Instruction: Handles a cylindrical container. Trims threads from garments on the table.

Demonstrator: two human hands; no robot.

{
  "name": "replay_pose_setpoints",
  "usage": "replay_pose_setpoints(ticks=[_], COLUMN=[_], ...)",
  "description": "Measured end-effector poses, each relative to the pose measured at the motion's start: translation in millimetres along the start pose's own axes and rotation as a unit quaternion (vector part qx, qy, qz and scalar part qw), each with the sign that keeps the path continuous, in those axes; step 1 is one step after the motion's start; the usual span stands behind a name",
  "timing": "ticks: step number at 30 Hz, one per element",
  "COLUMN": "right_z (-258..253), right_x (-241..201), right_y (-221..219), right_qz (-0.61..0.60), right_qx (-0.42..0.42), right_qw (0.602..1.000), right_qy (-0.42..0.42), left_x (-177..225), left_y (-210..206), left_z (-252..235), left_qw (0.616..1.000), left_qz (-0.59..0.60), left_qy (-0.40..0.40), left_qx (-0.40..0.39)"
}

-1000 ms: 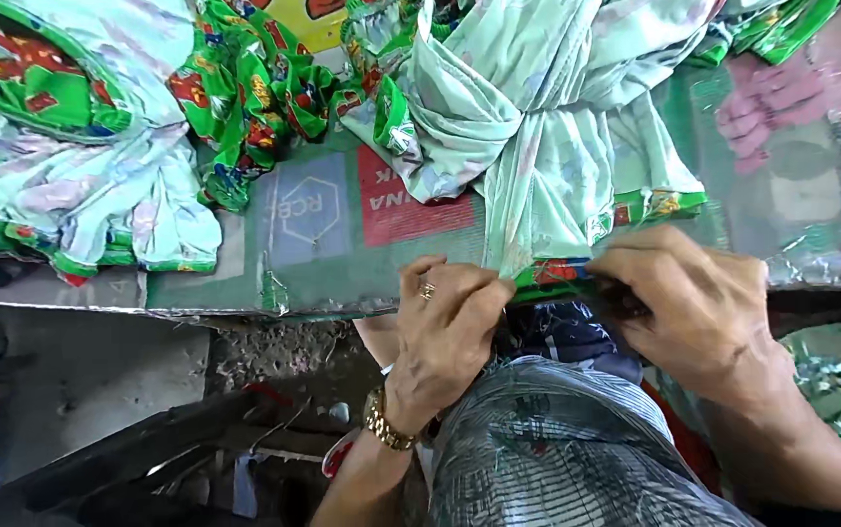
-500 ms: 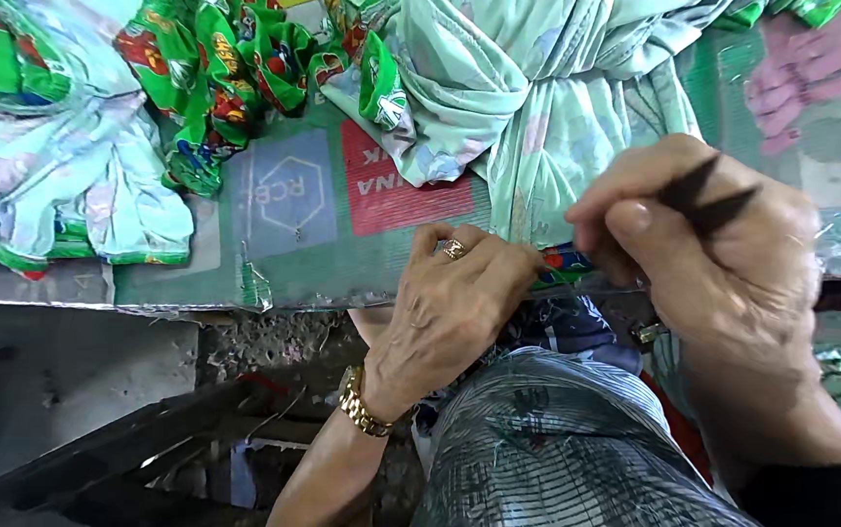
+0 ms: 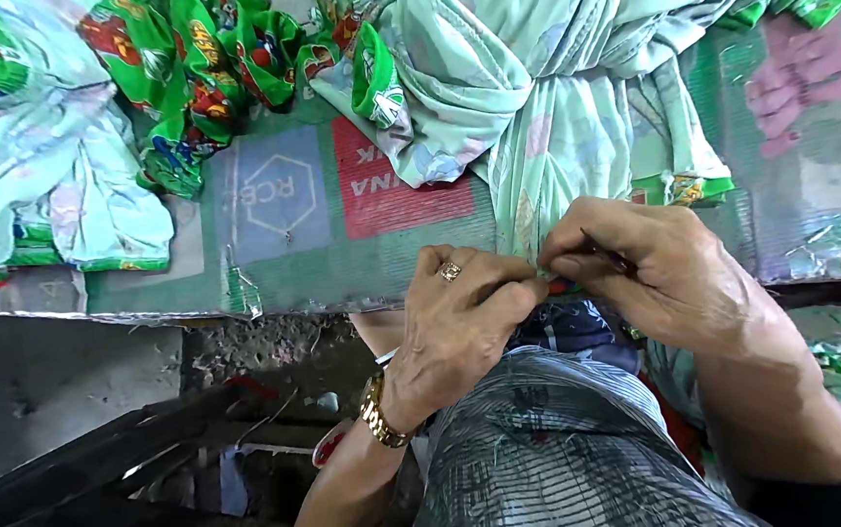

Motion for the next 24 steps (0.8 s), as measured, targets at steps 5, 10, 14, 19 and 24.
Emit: replay_pose_setpoints(ticks=[5,10,14,19,24], right_z=[0.8,2.6,3.2,3.5,4.7], right_x=[-1.1,-6.7,-6.8,-1.8,4.5], right_y=[-6.8,-12.5,-9.6,-0.7,2.8], right_qz=[-0.022,0.021,0.014,-0.049,-0.096], right_qx=[-0.035,-0.023,-0.003,0.028,0.036], right_qw=[0.999,0.998,0.998,0.998,0.995], right_qy=[0.03,0.063,0.055,0.019,-0.021], left_x=[-0.7,4.4,9.5,-1.0,-7.2], left_y=[7.1,12.4,7.7,-5.7,-8.4], left_z=[12.5,11.4,0.9,-7.2,-8.6], left_qw=[0.998,0.995,0.994,0.993,0.991], left_qz=[-0.012,-0.012,0.04,0.077,0.08], left_qy=[0.011,0.021,0.013,0.078,0.109], left_qx=[0.058,0.098,0.1,0.038,0.009])
Point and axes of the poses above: each hand's wrist, its own z-axis away from the middle knuckle, its own y-axis out of the back of the hand, x = y × z, the point moved 10 cm from there along -z, towards the middle knuckle, and after that the axes turned 13 degrees about -z, right-handed, at the moved point
